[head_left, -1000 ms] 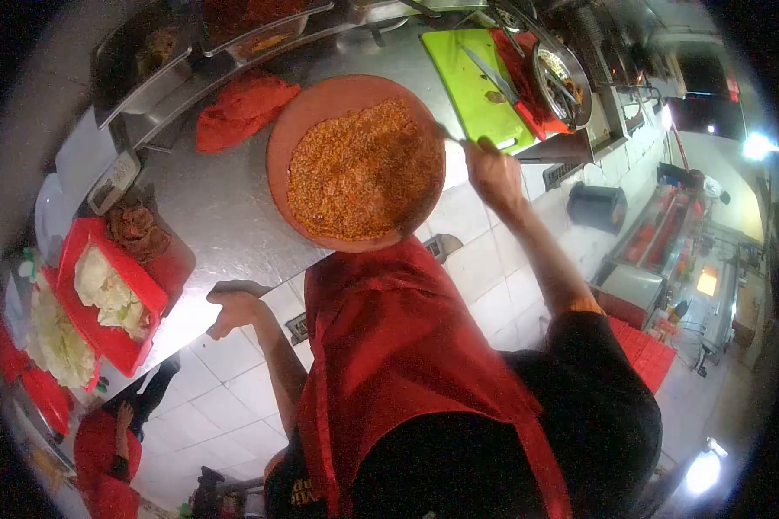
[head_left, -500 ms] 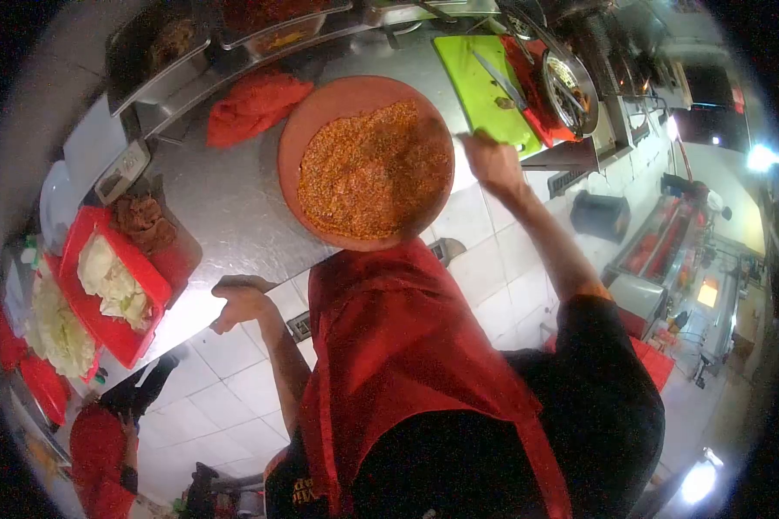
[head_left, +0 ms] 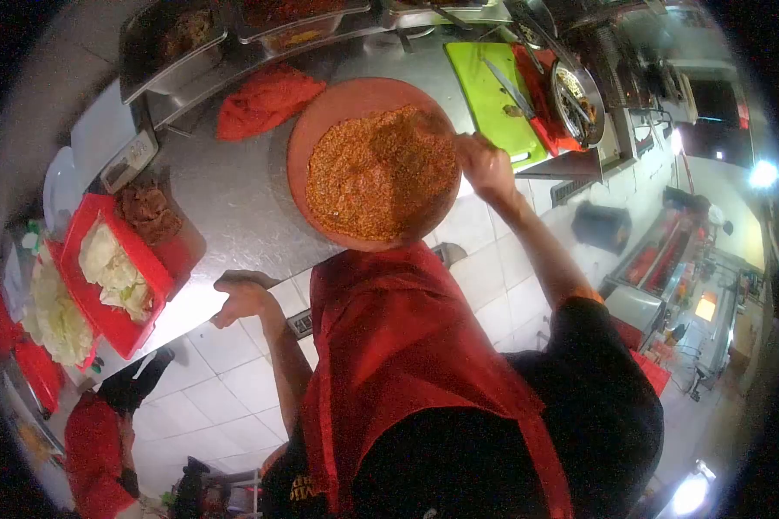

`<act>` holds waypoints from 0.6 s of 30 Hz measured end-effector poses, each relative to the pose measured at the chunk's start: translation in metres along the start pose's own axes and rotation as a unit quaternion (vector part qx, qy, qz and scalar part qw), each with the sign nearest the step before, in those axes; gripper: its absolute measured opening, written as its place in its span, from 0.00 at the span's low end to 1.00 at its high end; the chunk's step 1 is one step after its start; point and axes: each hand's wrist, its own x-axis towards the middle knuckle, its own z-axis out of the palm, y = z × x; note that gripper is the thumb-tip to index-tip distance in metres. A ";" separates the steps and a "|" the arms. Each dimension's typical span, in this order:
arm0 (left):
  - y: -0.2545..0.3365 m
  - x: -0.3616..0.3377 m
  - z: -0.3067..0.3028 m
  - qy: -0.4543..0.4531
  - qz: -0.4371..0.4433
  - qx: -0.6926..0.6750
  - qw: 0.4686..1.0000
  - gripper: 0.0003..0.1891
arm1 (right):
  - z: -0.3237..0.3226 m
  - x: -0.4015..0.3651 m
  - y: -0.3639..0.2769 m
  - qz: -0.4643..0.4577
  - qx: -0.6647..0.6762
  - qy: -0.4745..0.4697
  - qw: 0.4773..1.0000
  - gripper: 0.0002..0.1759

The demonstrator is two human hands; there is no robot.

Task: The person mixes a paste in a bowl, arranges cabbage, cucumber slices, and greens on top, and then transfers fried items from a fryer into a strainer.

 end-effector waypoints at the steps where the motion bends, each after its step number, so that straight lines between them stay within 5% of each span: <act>1: -0.001 -0.005 -0.004 0.080 -0.045 -0.265 0.960 0.29 | 0.007 -0.005 0.004 -0.019 -0.020 -0.018 0.999 0.07; 2: -0.003 -0.008 -0.007 0.154 -0.086 -0.508 0.843 0.34 | 0.011 -0.009 0.009 -0.037 -0.040 -0.038 0.998 0.06; 3: -0.003 -0.006 0.005 0.155 -0.087 -0.506 0.844 0.34 | 0.010 -0.007 0.011 -0.038 -0.039 -0.039 0.998 0.06; 5: -0.003 0.004 0.038 0.203 -0.014 -0.652 0.731 0.35 | 0.006 0.006 0.007 0.039 -0.025 0.031 0.998 0.06; 7: -0.004 0.008 0.030 0.155 -0.065 -0.623 0.764 0.35 | -0.012 0.010 -0.036 0.208 0.106 -0.089 0.968 0.07; 9: -0.002 -0.008 -0.022 0.071 -0.108 -0.623 0.771 0.36 | 0.030 -0.010 -0.021 0.112 0.169 -0.040 0.978 0.09; 11: -0.002 -0.037 -0.120 0.014 -0.097 -0.673 0.733 0.37 | 0.054 -0.012 -0.044 0.140 0.180 -0.036 0.973 0.10; 12: -0.002 -0.022 -0.058 0.099 -0.079 -0.578 0.806 0.38 | 0.071 -0.013 -0.056 0.122 0.257 -0.009 0.959 0.10; 14: -0.006 -0.019 -0.057 0.069 -0.081 -0.548 0.830 0.39 | 0.086 -0.015 -0.090 0.104 0.334 0.016 0.937 0.11; 16: -0.007 -0.018 -0.058 0.039 -0.083 -0.517 0.851 0.40 | 0.077 -0.026 -0.128 0.118 0.292 -0.135 0.939 0.10; 18: -0.008 -0.019 -0.057 0.049 -0.068 -0.524 0.847 0.42 | 0.076 -0.030 -0.131 0.148 0.318 -0.087 0.932 0.10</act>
